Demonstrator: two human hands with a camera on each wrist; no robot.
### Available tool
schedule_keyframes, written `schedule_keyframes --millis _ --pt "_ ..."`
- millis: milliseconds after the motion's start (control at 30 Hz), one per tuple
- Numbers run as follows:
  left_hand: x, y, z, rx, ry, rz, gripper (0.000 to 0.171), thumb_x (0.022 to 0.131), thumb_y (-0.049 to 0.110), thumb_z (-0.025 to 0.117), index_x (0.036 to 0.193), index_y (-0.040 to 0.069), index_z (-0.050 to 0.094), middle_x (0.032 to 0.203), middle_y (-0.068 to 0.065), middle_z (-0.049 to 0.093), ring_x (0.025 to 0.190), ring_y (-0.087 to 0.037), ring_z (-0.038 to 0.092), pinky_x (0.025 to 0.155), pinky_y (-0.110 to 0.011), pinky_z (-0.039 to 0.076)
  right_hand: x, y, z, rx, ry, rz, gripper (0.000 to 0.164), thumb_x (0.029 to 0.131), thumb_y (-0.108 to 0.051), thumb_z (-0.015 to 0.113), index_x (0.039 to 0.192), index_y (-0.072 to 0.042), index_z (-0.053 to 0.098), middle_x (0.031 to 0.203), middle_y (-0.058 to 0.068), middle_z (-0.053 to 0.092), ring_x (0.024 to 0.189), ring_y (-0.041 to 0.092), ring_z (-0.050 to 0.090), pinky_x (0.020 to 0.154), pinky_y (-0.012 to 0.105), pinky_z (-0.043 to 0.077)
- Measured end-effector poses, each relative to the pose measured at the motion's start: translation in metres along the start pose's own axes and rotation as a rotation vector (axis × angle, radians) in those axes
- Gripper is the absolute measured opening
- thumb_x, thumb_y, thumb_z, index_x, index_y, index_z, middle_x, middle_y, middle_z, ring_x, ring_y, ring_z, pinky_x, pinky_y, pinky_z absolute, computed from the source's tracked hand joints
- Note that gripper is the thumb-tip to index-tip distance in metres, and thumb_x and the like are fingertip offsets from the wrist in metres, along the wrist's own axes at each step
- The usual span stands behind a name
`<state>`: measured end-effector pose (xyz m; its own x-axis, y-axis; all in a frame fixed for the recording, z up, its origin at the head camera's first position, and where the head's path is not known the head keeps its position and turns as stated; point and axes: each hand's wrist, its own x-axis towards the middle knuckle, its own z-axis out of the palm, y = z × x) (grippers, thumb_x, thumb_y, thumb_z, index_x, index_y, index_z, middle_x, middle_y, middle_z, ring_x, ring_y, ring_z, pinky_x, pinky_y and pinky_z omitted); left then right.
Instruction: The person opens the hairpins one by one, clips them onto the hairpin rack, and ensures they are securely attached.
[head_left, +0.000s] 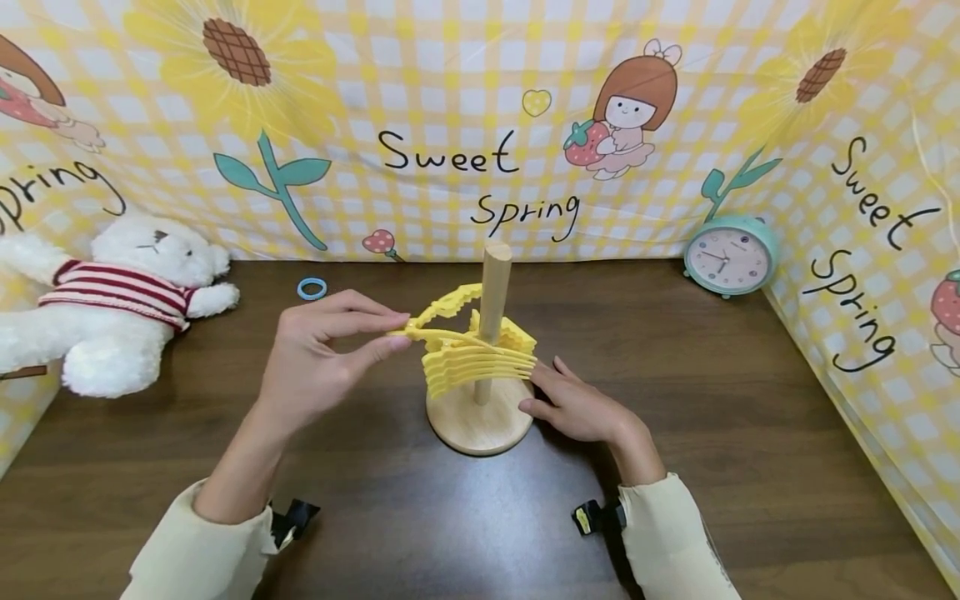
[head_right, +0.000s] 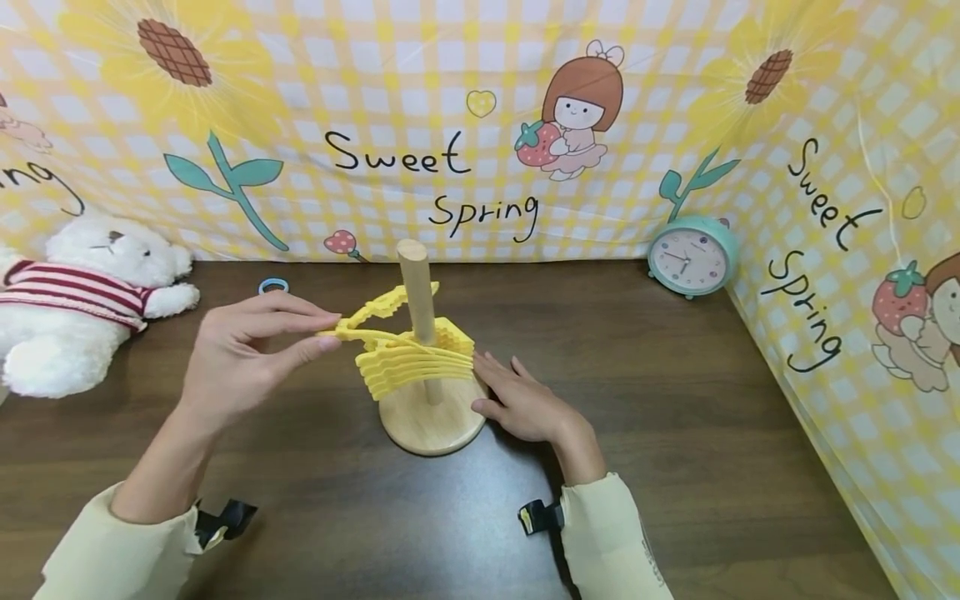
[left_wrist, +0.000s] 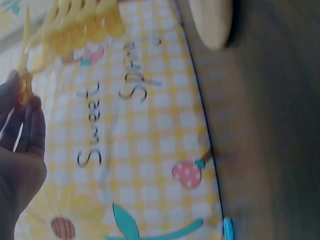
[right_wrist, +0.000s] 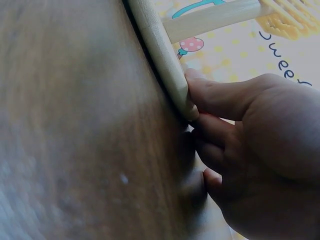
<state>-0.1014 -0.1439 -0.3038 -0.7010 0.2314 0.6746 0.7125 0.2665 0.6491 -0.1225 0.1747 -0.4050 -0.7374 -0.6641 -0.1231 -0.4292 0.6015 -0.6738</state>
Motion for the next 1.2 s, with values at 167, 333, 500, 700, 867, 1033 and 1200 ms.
schedule_keyframes --millis 167,333,500,700,867,1033,1200 --pt "0.000 0.003 0.016 -0.014 -0.001 0.011 0.025 0.071 -0.014 0.085 0.091 0.000 0.081 0.085 -0.006 0.074 0.082 -0.016 0.068 0.073 -0.021 0.052 0.001 0.000 0.001 0.002 -0.001 -0.011 0.065 0.106 -0.020 0.055 0.162 -0.010 0.024 0.167 0.014 0.017 0.153 0.026 0.013 0.122 0.053 -0.001" --pt "0.003 0.003 0.026 -0.037 -0.011 0.042 0.023 0.071 -0.013 0.086 0.090 -0.001 0.080 0.085 -0.007 0.073 0.083 -0.016 0.067 0.075 -0.021 0.052 0.001 0.000 0.001 0.013 -0.001 -0.001 0.063 0.106 -0.020 0.055 0.161 -0.008 0.026 0.166 0.015 0.019 0.153 0.026 0.014 0.122 0.052 -0.001" --pt "0.003 0.004 0.029 -0.044 -0.023 0.043 0.023 0.071 -0.013 0.086 0.091 -0.002 0.080 0.086 -0.007 0.073 0.084 -0.017 0.067 0.076 -0.021 0.052 0.001 0.000 0.001 0.013 0.000 0.003 0.061 0.106 -0.020 0.055 0.160 -0.006 0.028 0.166 0.015 0.021 0.153 0.026 0.015 0.122 0.052 -0.001" --pt "0.000 0.003 0.028 -0.044 -0.063 0.009 0.023 0.074 -0.010 0.084 0.095 -0.001 0.080 0.092 -0.006 0.073 0.089 -0.017 0.066 0.079 -0.022 0.052 0.002 -0.001 0.001 0.012 0.006 0.007 0.061 0.106 -0.020 0.055 0.160 -0.006 0.028 0.166 0.014 0.021 0.153 0.026 0.015 0.122 0.053 -0.001" --pt "-0.003 0.001 0.028 -0.027 -0.087 0.021 0.025 0.076 -0.009 0.084 0.098 0.002 0.079 0.096 -0.003 0.071 0.093 -0.018 0.065 0.083 -0.022 0.052 0.002 -0.002 0.001 0.016 0.000 0.013 0.062 0.106 -0.020 0.055 0.160 -0.007 0.028 0.166 0.014 0.020 0.153 0.024 0.015 0.123 0.052 -0.001" --pt "-0.004 -0.001 0.028 0.014 -0.092 0.073 0.027 0.076 -0.008 0.084 0.101 0.002 0.078 0.099 -0.003 0.071 0.093 -0.019 0.066 0.084 -0.021 0.051 0.002 -0.001 -0.001 0.001 -0.005 0.006 0.062 0.106 -0.020 0.055 0.160 -0.006 0.027 0.166 0.016 0.020 0.153 0.026 0.015 0.122 0.052 -0.001" --pt "-0.002 -0.004 0.028 0.053 -0.100 0.106 0.028 0.077 -0.005 0.085 0.102 0.004 0.079 0.101 -0.002 0.071 0.095 -0.018 0.066 0.086 -0.021 0.051 0.002 -0.001 -0.003 -0.017 -0.010 0.022 0.063 0.106 -0.021 0.056 0.160 -0.006 0.027 0.165 0.016 0.022 0.153 0.026 0.016 0.123 0.051 0.000"
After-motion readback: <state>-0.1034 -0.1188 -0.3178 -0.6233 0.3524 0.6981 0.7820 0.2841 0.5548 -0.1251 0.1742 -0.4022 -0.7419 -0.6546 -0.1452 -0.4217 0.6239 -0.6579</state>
